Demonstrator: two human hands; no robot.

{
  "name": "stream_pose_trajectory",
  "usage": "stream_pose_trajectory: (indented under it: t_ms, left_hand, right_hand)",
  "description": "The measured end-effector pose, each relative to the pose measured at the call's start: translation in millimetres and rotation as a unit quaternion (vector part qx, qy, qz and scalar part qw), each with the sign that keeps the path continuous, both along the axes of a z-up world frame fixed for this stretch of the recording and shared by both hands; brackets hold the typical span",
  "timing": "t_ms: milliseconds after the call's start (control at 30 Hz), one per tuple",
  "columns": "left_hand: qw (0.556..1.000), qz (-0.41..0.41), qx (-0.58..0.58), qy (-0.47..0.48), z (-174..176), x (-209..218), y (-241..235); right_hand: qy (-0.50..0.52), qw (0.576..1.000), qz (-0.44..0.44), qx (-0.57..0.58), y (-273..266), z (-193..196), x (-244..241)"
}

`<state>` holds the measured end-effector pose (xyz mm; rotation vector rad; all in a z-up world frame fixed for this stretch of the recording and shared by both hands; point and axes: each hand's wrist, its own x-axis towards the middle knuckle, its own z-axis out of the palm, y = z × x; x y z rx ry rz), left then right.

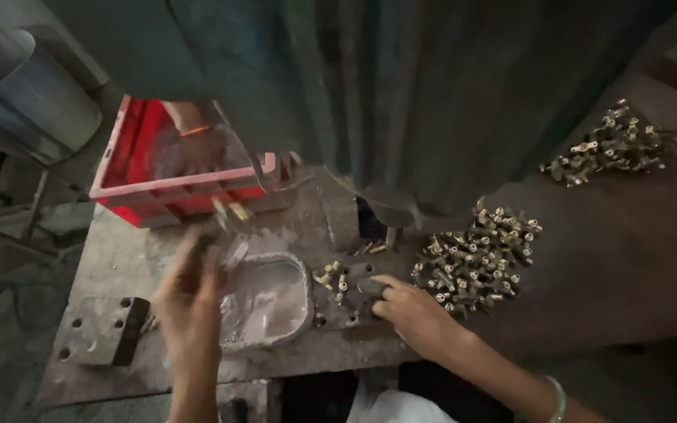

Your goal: The person picks small brass fittings one at a time from a pile on the workbench, holds each under a benchtop tapping machine to cut threads, and sets the finished fittings on the bench. A red crate and a plastic tray of liquid sit beside the work area.

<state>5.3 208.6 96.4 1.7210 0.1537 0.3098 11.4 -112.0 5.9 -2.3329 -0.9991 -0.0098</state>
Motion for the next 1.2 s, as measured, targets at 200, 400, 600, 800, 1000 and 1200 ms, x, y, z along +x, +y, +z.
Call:
stream_pose_trajectory:
  t_ms: [200,400,600,800,1000,1200]
  left_hand:
    - [0.986,0.03,0.149,-0.068,-52,-22,-55]
    - [0.994,-0.038,0.09,-0.042,-13,-31,-155]
    - [0.99,-0.005,0.07,-0.119,20,-7,-167]
    - [0.988,-0.037,0.089,-0.118,19,-5,-162]
    - [0.989,-0.038,0.043,-0.138,27,-7,-166]
    - [0.997,0.006,0.05,-0.055,6,-14,-137]
  right_hand:
    - [-0.022,0.999,-0.013,-0.038,8,18,9]
    - [0.186,0.951,-0.108,0.221,-5,-23,4]
    - [0.272,0.817,-0.203,0.467,15,-11,12]
    - [0.245,0.772,-0.303,0.502,30,-34,3]
    - [0.254,0.746,-0.279,0.548,33,12,-10]
    - [0.314,0.834,-0.151,0.427,-14,24,31]
